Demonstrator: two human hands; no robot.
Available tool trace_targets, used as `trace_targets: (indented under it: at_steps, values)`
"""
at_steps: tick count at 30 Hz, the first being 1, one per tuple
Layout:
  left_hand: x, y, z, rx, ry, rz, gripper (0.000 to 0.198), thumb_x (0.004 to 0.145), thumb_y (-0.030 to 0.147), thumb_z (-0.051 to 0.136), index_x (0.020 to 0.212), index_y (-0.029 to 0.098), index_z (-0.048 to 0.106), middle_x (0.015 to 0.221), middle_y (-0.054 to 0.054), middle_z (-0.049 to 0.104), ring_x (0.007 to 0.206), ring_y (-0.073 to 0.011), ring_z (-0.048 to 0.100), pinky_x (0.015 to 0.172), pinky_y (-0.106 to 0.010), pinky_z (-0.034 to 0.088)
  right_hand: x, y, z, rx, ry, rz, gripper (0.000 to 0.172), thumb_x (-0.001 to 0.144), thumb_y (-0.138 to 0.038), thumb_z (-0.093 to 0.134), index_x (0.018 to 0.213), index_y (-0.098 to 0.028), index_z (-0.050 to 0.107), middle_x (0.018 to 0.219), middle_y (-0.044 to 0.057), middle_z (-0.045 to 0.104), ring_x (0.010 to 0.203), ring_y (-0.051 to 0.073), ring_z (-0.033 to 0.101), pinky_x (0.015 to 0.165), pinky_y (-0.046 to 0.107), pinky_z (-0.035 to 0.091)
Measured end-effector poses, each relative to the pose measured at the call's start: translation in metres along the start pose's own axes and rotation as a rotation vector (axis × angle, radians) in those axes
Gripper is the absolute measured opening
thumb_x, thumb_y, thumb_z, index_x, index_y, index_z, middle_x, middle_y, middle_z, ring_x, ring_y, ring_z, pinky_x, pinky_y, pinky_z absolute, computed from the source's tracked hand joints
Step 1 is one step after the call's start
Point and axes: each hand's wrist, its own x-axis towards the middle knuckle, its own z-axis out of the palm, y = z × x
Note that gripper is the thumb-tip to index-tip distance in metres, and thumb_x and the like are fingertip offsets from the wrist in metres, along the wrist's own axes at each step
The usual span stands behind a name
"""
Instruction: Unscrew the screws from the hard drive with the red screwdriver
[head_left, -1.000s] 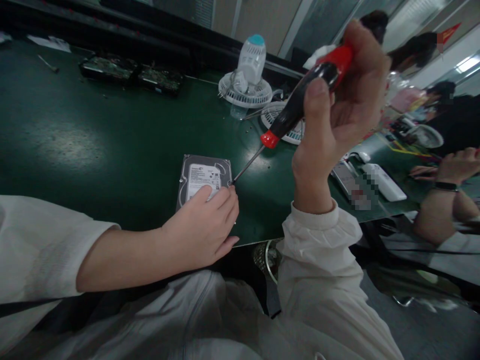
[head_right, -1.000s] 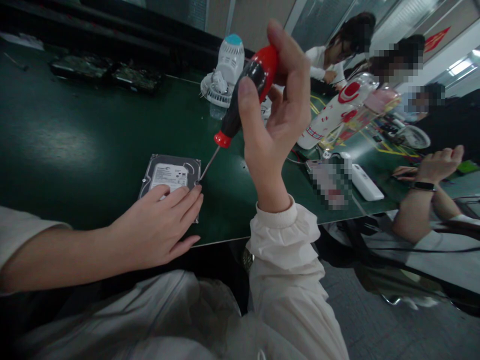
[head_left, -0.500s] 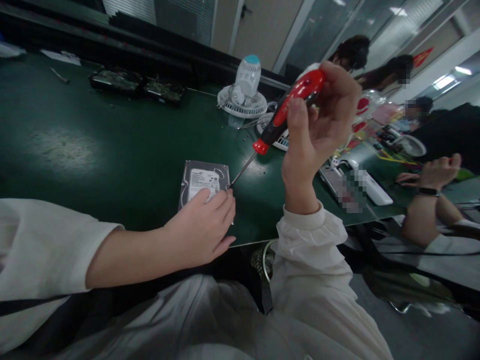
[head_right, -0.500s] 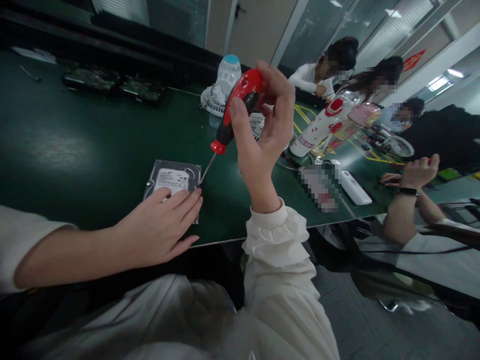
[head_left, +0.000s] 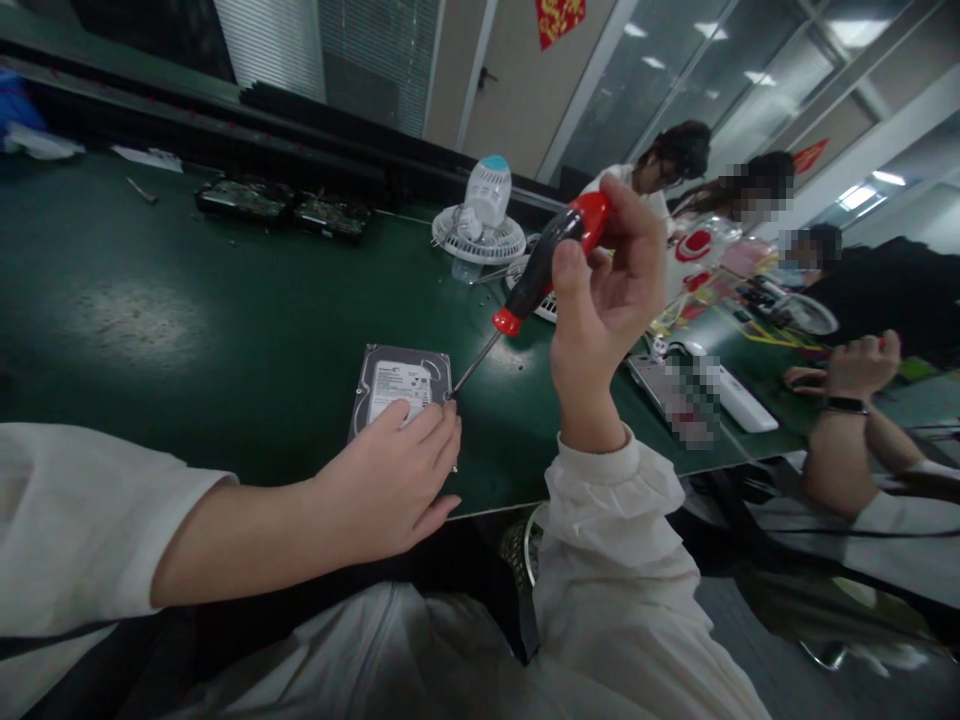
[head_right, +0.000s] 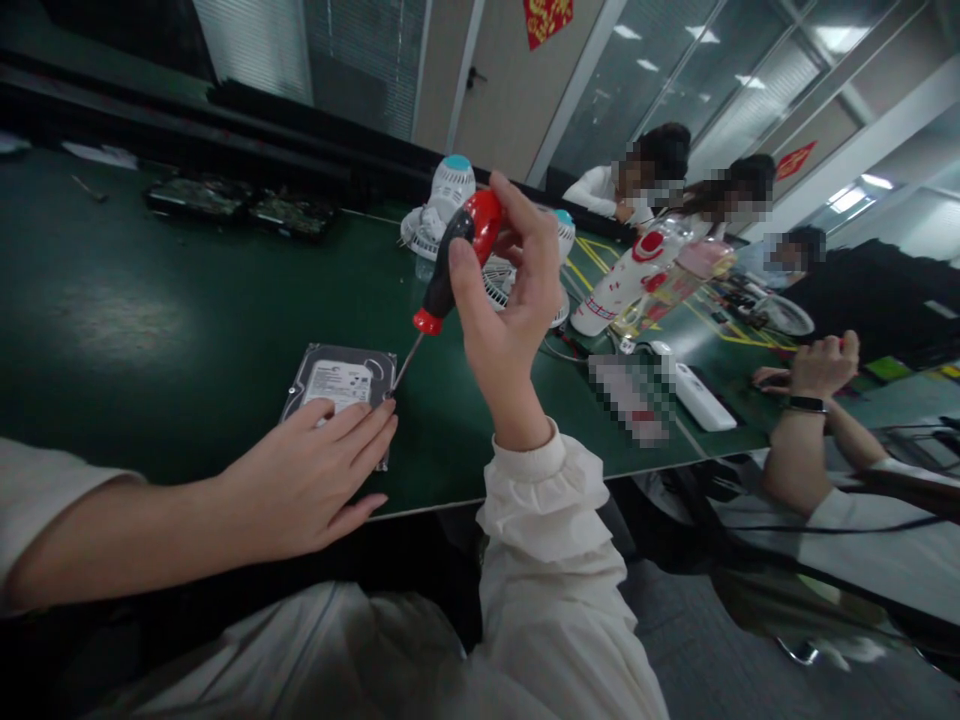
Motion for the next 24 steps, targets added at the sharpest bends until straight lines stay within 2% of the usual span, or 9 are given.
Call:
trace_targets:
  at_steps: [5,11,18,24]
  values:
    - [-0.0003,0.0009,0.0012,-0.006,-0.014,-0.008,0.063,0.1,0.045,0.043,0.136,-0.003,0.062,0.139,-0.026,0.063,0.11,-0.0331,0.06,0.084,-0.044,0.041,-0.0006,0.0001,-0.0005,0.052,-0.018,-0.021,0.04,0.096,-0.05,0.046,0.132,-0.037,0.058,0.133,0.002,0.058,0.115,0.017,0.062,0.099,0.04,0.055]
    - [0.0002,0.0004,0.0015,0.001,-0.009,-0.011,0.063,0.099,0.046,0.043,0.135,-0.003,0.063,0.138,-0.026,0.063,0.111,-0.0332,0.06,0.085,-0.043,0.041,-0.0002,-0.0009,-0.0004,0.013,-0.003,-0.027,0.045,0.087,-0.05,0.063,0.13,-0.036,0.059,0.119,0.002,0.057,0.106,0.015,0.06,0.087,0.033,0.054]
    - [0.0011,0.0007,-0.0017,-0.012,-0.007,-0.009,0.062,0.099,0.045,0.044,0.134,-0.003,0.063,0.137,-0.026,0.064,0.112,-0.0333,0.061,0.086,-0.043,0.042,-0.0026,-0.0022,0.001,0.071,-0.026,-0.019,0.041,0.096,-0.046,0.047,0.136,-0.039,0.057,0.139,0.001,0.058,0.12,0.017,0.063,0.099,0.04,0.055]
    - [-0.0004,0.001,-0.0003,-0.014,-0.007,-0.008,0.062,0.1,0.045,0.043,0.134,-0.002,0.063,0.138,-0.026,0.064,0.112,-0.0333,0.061,0.088,-0.044,0.042,-0.0028,-0.0054,0.0008,-0.003,-0.05,0.006,0.049,0.088,-0.046,0.063,0.136,-0.039,0.055,0.133,0.002,0.058,0.119,0.018,0.06,0.094,0.038,0.056]
